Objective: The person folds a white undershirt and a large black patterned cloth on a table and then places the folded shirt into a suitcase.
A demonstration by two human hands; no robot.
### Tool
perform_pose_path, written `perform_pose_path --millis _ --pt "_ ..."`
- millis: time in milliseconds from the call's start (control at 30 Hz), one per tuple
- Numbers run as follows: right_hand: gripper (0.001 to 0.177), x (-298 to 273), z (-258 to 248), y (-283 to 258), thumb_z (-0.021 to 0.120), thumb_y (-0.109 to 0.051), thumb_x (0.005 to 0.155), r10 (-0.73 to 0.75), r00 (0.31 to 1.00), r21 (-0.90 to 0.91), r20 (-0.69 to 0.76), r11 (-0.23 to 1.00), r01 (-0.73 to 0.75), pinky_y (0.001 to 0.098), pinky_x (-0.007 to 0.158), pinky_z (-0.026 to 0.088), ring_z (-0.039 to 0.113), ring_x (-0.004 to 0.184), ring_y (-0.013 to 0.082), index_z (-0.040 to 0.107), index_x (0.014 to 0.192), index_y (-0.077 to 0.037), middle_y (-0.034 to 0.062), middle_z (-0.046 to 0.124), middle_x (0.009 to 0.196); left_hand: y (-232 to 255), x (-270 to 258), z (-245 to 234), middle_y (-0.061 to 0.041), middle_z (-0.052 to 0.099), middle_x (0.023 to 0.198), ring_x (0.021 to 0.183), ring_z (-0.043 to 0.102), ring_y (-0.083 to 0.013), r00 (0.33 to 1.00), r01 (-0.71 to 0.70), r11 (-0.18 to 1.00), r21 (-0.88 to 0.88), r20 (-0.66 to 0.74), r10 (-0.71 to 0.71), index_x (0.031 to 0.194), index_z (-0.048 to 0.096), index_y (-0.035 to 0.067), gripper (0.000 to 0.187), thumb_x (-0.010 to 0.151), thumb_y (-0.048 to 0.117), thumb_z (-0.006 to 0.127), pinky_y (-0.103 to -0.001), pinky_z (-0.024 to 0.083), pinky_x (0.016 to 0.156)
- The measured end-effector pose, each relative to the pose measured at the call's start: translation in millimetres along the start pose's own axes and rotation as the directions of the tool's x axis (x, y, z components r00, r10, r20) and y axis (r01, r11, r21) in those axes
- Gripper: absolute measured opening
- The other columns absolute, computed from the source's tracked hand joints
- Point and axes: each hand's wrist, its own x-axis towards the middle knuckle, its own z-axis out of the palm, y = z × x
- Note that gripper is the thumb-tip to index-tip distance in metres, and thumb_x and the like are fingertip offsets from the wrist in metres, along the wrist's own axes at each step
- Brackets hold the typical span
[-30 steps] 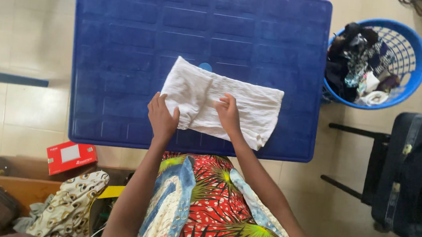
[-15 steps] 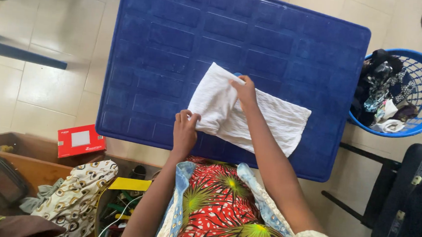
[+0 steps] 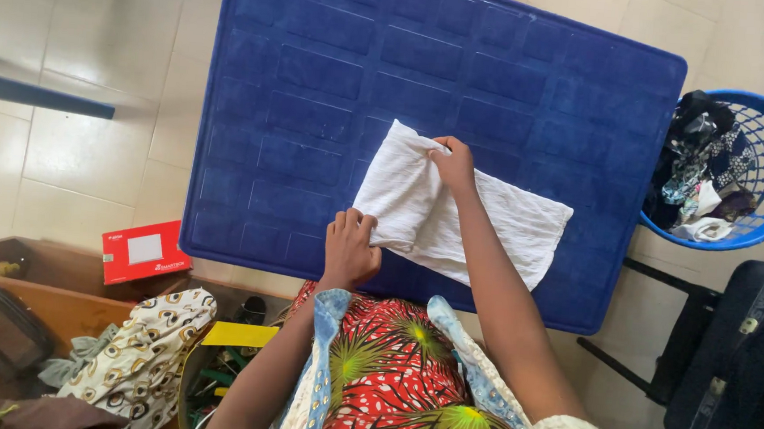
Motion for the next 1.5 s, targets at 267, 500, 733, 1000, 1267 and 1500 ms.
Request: perform_pose_path --millis 267,500,733,1000,1267,1500 --pt "0.046 -53.0 38.9 -31.4 0.059 -0.005 0.093 -0.545 0.838 -0.479 -0.030 0.744 0.467 0.0413 0.119 0.036 0.047 0.141 0.0257 0.062 0.137 -0.016 0.0044 0.057 0.150 -15.8 31.2 55.7 -0.005 0.041 0.166 0.156 0.035 -0.0210 0.974 -0.201 0.936 0.288 -0.047 0.223 0.149 0.055 0.016 0.051 0.100 0.027 0.059 -0.044 0.034 0.119" --pt "0.060 -32.9 55.9 -35.6 0.055 -0.036 0.103 -0.545 0.826 -0.530 0.141 0.663 0.528 0.0531 0.126 0.016 0.019 0.158 0.0267 0.037 0.159 -0.018 0.0043 0.027 0.170 -30.8 32.1 60.3 -0.010 0.023 0.168 0.156 0.016 -0.0268 0.981 -0.148 0.973 0.175 0.150 0.122 0.157 0.037 0.011 0.078 0.091 0.047 0.056 -0.053 0.019 0.122" --pt "0.064 -29.5 58.7 -30.5 0.056 -0.039 0.100 -0.486 0.864 -0.536 0.132 0.698 0.475 0.0505 0.129 0.017 0.021 0.160 0.0245 0.039 0.159 -0.020 0.0024 0.030 0.170 -51.8 23.3 56.3 -0.013 0.026 0.169 0.158 0.021 -0.0315 0.979 -0.188 0.980 -0.063 0.070 0.192 0.160 0.034 0.007 0.070 0.101 0.037 0.055 -0.048 0.022 0.126" --pt "0.071 -105.2 21.7 3.5 0.054 -0.030 0.104 -0.512 0.851 -0.270 -0.117 0.841 0.469 0.0543 0.129 0.016 0.016 0.160 0.0403 0.025 0.164 -0.006 0.0163 0.025 0.171 -63.9 22.4 60.3 -0.026 0.051 0.142 0.132 0.048 -0.0420 0.987 0.100 0.925 -0.366 -0.080 -0.138 0.145 0.046 -0.005 0.055 0.093 0.010 0.061 -0.048 0.039 0.115" --pt "0.069 -156.4 71.8 60.5 0.052 -0.040 0.105 -0.426 0.888 -0.475 -0.172 0.826 0.304 0.0560 0.126 0.019 0.024 0.158 0.0351 0.029 0.161 -0.009 0.0170 0.027 0.169 -70.1 40.2 92.9 -0.026 0.057 0.122 0.114 0.051 -0.0439 0.947 0.316 0.918 -0.242 0.019 -0.321 0.128 0.054 -0.005 0.059 0.085 0.027 0.078 -0.050 0.042 0.100" --pt "0.048 -167.4 65.8 65.0 0.057 -0.029 0.106 -0.440 0.811 -0.352 -0.385 0.883 0.311 0.0516 0.120 0.037 0.045 0.143 0.0359 0.049 0.146 -0.006 0.0206 0.050 0.151 -77.7 27.0 74.4 -0.023 0.058 0.118 0.105 0.058 -0.0371 0.948 0.309 0.910 -0.277 0.016 -0.318 0.127 0.055 -0.003 0.049 0.090 0.023 0.075 -0.046 0.049 0.093"
